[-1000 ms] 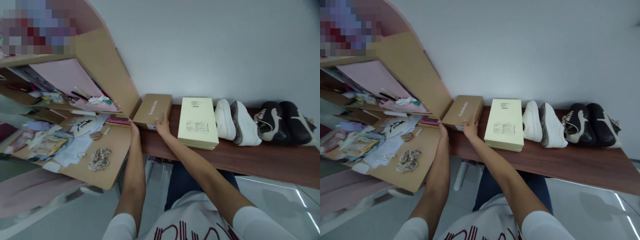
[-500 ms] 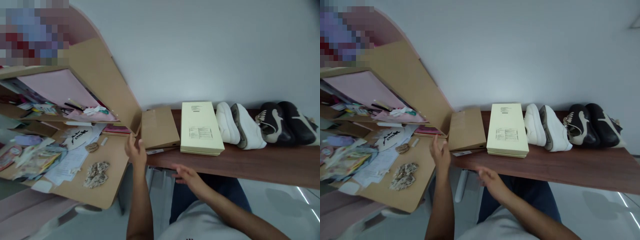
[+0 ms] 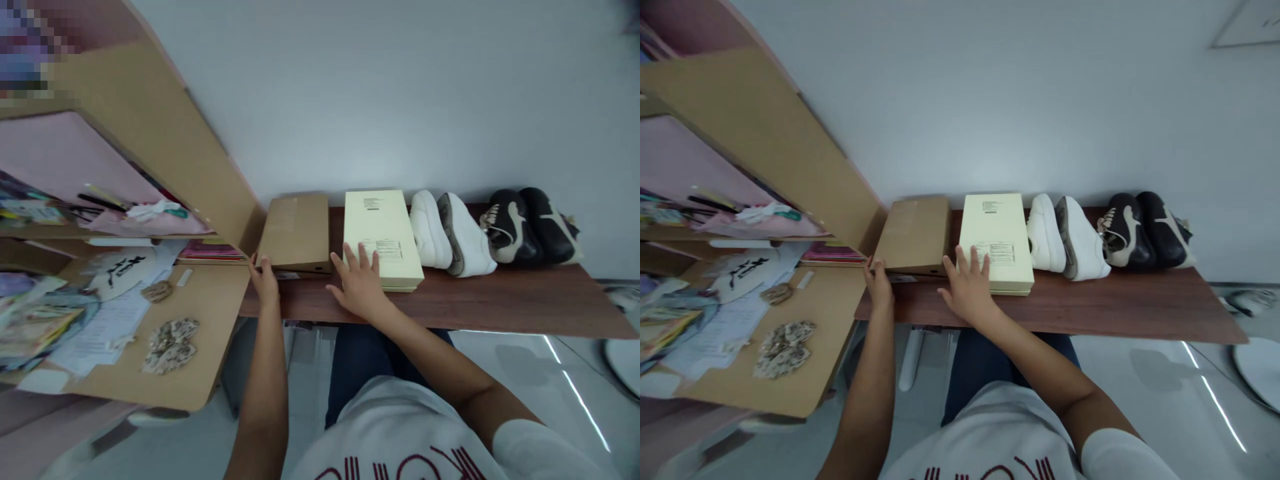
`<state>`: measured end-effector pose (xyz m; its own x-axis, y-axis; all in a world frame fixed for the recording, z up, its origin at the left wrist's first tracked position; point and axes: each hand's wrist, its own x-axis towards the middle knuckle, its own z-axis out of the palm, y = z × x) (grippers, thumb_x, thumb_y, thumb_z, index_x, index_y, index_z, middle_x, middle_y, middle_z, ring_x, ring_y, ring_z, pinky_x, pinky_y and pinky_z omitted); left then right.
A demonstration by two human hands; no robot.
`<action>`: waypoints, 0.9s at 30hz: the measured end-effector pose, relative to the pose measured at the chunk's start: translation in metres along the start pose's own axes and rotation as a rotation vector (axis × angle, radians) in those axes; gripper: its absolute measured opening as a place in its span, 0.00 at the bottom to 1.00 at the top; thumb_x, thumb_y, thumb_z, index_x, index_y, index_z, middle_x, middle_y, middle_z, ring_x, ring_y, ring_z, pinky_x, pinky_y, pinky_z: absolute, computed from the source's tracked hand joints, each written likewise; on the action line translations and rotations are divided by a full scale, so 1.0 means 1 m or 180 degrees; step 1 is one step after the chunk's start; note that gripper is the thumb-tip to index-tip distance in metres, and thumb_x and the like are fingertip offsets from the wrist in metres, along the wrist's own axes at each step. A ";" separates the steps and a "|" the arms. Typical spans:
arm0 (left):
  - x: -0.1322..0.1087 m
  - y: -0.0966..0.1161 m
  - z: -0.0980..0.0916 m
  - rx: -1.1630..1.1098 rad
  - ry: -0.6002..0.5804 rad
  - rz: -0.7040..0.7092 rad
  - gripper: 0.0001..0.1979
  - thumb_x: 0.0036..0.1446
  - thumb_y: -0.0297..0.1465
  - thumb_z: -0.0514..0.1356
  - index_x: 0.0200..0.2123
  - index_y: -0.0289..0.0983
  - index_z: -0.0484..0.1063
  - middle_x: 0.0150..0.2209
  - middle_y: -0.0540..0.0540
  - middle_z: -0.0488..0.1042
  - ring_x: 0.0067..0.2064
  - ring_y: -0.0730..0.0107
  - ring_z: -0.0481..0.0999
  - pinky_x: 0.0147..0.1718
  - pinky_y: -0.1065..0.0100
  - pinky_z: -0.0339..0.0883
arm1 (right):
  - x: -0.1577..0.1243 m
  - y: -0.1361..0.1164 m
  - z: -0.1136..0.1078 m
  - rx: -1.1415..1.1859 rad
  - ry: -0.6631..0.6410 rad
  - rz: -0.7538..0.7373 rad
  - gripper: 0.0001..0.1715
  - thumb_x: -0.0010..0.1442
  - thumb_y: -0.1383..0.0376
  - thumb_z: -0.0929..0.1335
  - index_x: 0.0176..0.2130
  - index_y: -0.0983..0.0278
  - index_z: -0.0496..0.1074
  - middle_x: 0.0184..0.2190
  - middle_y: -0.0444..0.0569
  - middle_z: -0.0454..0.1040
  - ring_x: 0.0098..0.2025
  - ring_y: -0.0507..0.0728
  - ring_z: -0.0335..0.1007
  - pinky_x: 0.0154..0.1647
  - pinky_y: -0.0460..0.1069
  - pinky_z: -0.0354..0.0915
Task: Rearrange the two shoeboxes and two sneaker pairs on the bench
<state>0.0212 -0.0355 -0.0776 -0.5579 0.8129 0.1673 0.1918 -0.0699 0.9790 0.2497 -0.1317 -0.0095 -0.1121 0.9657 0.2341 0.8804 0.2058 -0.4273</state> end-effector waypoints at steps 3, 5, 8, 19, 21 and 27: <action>0.007 -0.006 0.000 -0.0088 0.0003 0.0050 0.27 0.60 0.48 0.59 0.55 0.36 0.67 0.54 0.36 0.74 0.58 0.58 0.74 0.61 0.59 0.63 | -0.009 0.017 -0.014 -0.0615 -0.0240 0.0247 0.38 0.61 0.57 0.72 0.67 0.56 0.62 0.75 0.58 0.48 0.73 0.85 0.38 0.64 0.83 0.38; 0.007 -0.007 0.001 -0.0115 0.0053 0.0062 0.27 0.60 0.49 0.59 0.54 0.36 0.68 0.53 0.36 0.75 0.57 0.58 0.74 0.60 0.58 0.64 | -0.007 0.021 -0.018 -0.0814 -0.0334 0.0294 0.35 0.62 0.57 0.71 0.65 0.55 0.64 0.75 0.58 0.47 0.73 0.85 0.39 0.63 0.84 0.40; 0.004 -0.008 0.003 -0.0114 0.0080 0.0030 0.27 0.60 0.50 0.58 0.53 0.36 0.68 0.52 0.36 0.75 0.56 0.57 0.75 0.60 0.57 0.64 | -0.002 0.022 -0.017 -0.0906 -0.0382 0.0271 0.34 0.62 0.57 0.70 0.65 0.55 0.64 0.75 0.58 0.46 0.73 0.86 0.39 0.63 0.84 0.40; 0.011 -0.007 0.003 -0.0091 -0.0210 -0.0163 0.31 0.62 0.50 0.58 0.60 0.36 0.63 0.61 0.33 0.70 0.63 0.57 0.70 0.65 0.60 0.58 | 0.014 0.032 -0.005 -0.0692 -0.0085 0.0314 0.33 0.60 0.60 0.71 0.63 0.57 0.65 0.75 0.58 0.45 0.73 0.87 0.35 0.62 0.86 0.38; 0.011 -0.004 0.003 -0.0091 -0.0284 -0.0208 0.32 0.62 0.49 0.58 0.62 0.35 0.62 0.64 0.32 0.67 0.66 0.57 0.67 0.67 0.60 0.55 | 0.017 0.034 -0.005 -0.0601 -0.0004 0.0283 0.34 0.59 0.60 0.71 0.63 0.58 0.65 0.75 0.59 0.45 0.73 0.87 0.34 0.62 0.86 0.38; 0.004 0.006 -0.017 -0.0315 -0.0231 0.0005 0.40 0.64 0.51 0.54 0.70 0.34 0.49 0.72 0.30 0.53 0.73 0.59 0.54 0.70 0.60 0.47 | -0.010 0.023 -0.015 0.0383 0.0689 -0.0235 0.33 0.64 0.53 0.67 0.64 0.57 0.63 0.74 0.56 0.48 0.75 0.74 0.39 0.69 0.77 0.45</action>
<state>0.0059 -0.0426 -0.0685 -0.4970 0.8522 0.1635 0.1101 -0.1249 0.9860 0.2781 -0.1387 -0.0087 -0.0613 0.8937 0.4444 0.8109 0.3041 -0.4999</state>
